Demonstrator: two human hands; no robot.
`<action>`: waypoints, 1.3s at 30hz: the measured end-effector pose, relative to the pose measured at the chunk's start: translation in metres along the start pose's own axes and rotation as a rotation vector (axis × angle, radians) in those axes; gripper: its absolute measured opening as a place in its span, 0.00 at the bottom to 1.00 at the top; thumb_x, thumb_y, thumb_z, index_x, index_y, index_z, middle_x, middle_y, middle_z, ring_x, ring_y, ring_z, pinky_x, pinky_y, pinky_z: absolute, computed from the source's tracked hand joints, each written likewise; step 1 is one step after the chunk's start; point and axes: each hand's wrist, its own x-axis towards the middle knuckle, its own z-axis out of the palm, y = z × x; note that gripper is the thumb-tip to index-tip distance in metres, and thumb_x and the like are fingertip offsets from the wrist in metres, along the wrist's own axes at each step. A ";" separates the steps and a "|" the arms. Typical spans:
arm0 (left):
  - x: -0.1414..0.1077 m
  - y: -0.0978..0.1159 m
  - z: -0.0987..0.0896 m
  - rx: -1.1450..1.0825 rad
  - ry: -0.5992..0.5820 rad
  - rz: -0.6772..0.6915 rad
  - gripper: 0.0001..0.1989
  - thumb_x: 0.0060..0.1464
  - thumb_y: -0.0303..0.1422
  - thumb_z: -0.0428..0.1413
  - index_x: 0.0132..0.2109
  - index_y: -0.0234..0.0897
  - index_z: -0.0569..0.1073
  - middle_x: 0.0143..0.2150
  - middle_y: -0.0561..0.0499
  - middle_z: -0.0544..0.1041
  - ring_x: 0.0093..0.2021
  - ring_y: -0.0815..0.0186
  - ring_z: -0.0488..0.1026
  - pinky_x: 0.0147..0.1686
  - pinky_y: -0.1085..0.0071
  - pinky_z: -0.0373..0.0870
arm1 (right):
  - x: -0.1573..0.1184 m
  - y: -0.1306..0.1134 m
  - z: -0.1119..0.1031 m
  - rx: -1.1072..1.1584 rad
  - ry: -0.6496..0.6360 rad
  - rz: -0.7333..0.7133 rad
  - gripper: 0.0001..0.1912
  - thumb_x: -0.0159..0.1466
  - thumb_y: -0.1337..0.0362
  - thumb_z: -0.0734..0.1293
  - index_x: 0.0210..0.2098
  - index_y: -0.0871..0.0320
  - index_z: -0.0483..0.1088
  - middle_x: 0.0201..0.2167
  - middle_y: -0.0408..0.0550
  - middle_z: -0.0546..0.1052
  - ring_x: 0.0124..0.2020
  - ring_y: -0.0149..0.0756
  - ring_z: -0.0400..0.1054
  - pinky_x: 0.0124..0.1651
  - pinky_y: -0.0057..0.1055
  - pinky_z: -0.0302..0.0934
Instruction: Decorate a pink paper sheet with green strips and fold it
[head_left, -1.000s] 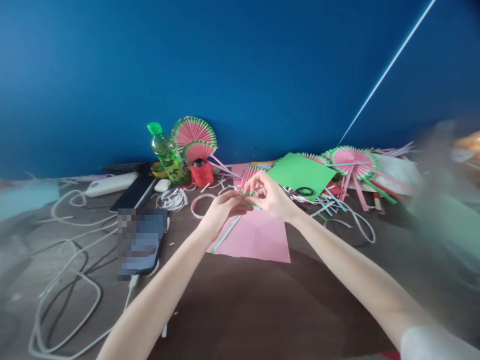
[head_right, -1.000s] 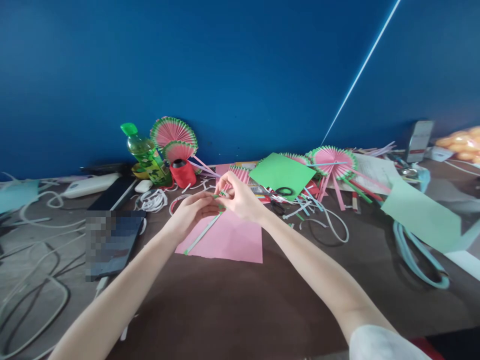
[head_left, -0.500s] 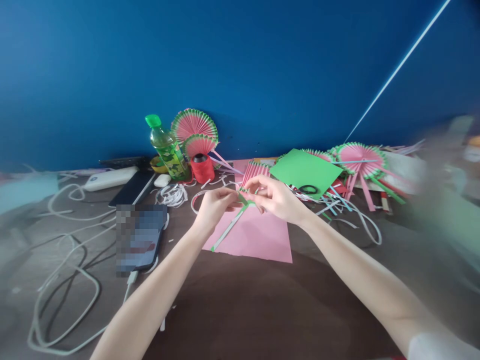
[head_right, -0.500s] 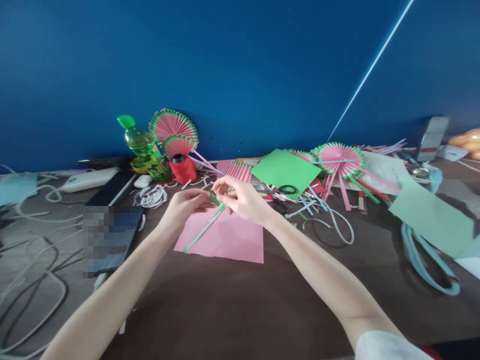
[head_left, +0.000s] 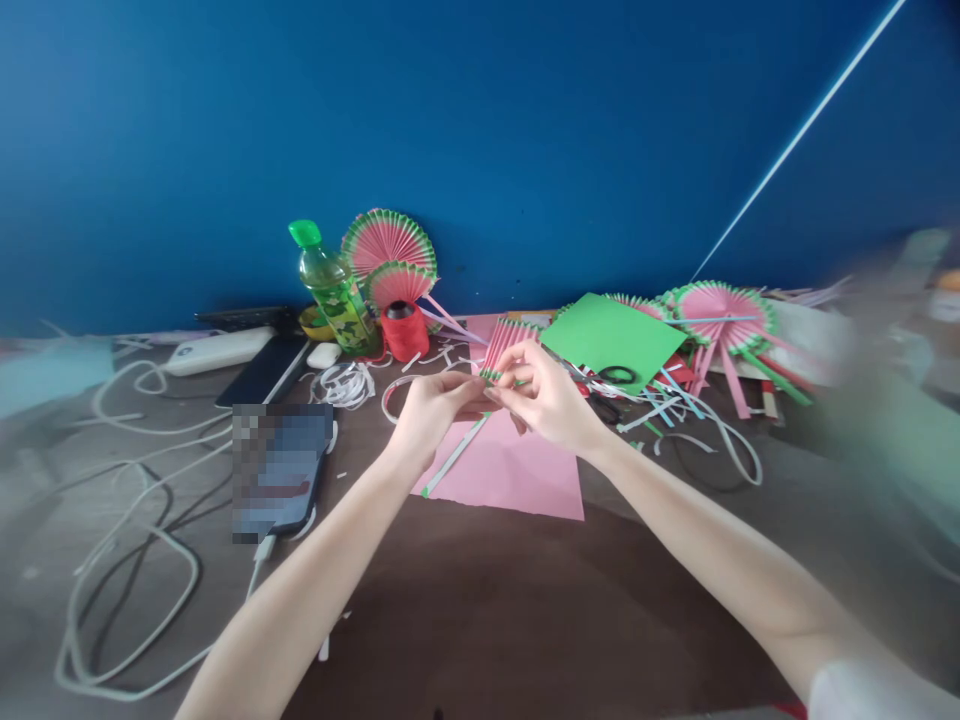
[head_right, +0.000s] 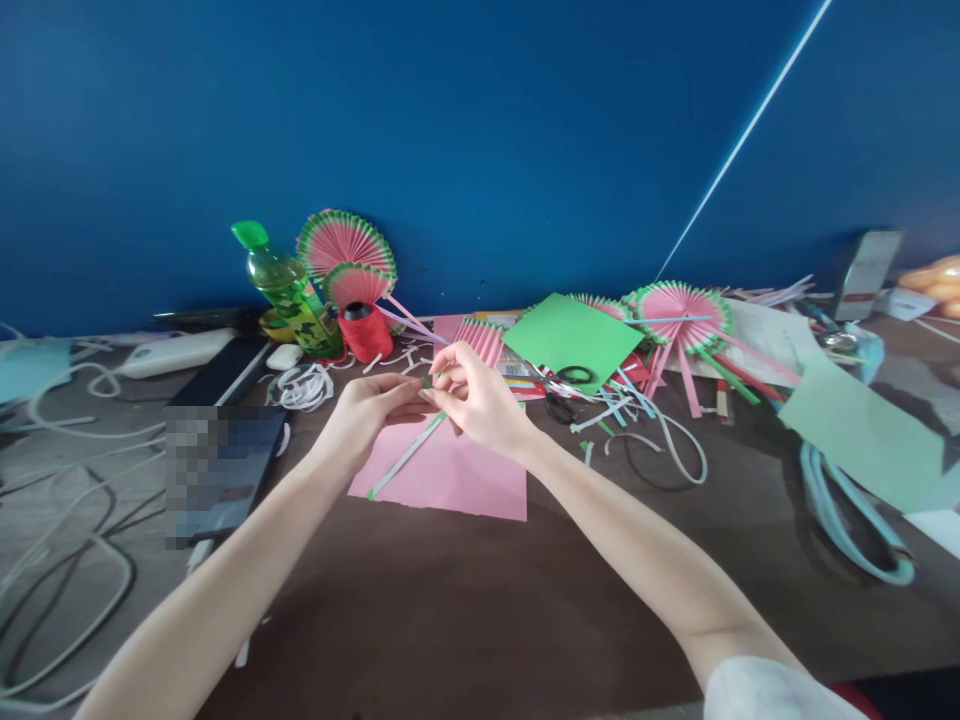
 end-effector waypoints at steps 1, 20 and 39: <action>-0.001 0.000 0.000 -0.013 -0.005 -0.006 0.10 0.43 0.35 0.59 0.30 0.30 0.74 0.26 0.46 0.78 0.30 0.64 0.76 0.35 0.70 0.71 | 0.000 0.001 0.001 0.000 0.019 -0.009 0.10 0.58 0.69 0.62 0.35 0.54 0.55 0.25 0.37 0.65 0.19 0.23 0.62 0.21 0.23 0.58; -0.003 -0.001 0.004 -0.049 -0.017 0.003 0.08 0.46 0.33 0.57 0.31 0.31 0.74 0.28 0.45 0.79 0.32 0.63 0.77 0.38 0.67 0.72 | 0.000 0.003 0.000 0.011 0.066 -0.021 0.10 0.59 0.65 0.62 0.30 0.54 0.52 0.28 0.39 0.62 0.21 0.23 0.59 0.22 0.25 0.55; -0.005 -0.001 0.011 0.049 0.071 0.079 0.06 0.45 0.30 0.57 0.29 0.30 0.75 0.28 0.47 0.78 0.30 0.66 0.76 0.39 0.68 0.72 | 0.001 0.004 0.002 -0.022 0.114 0.005 0.11 0.58 0.64 0.63 0.30 0.55 0.53 0.26 0.38 0.62 0.21 0.23 0.58 0.21 0.23 0.53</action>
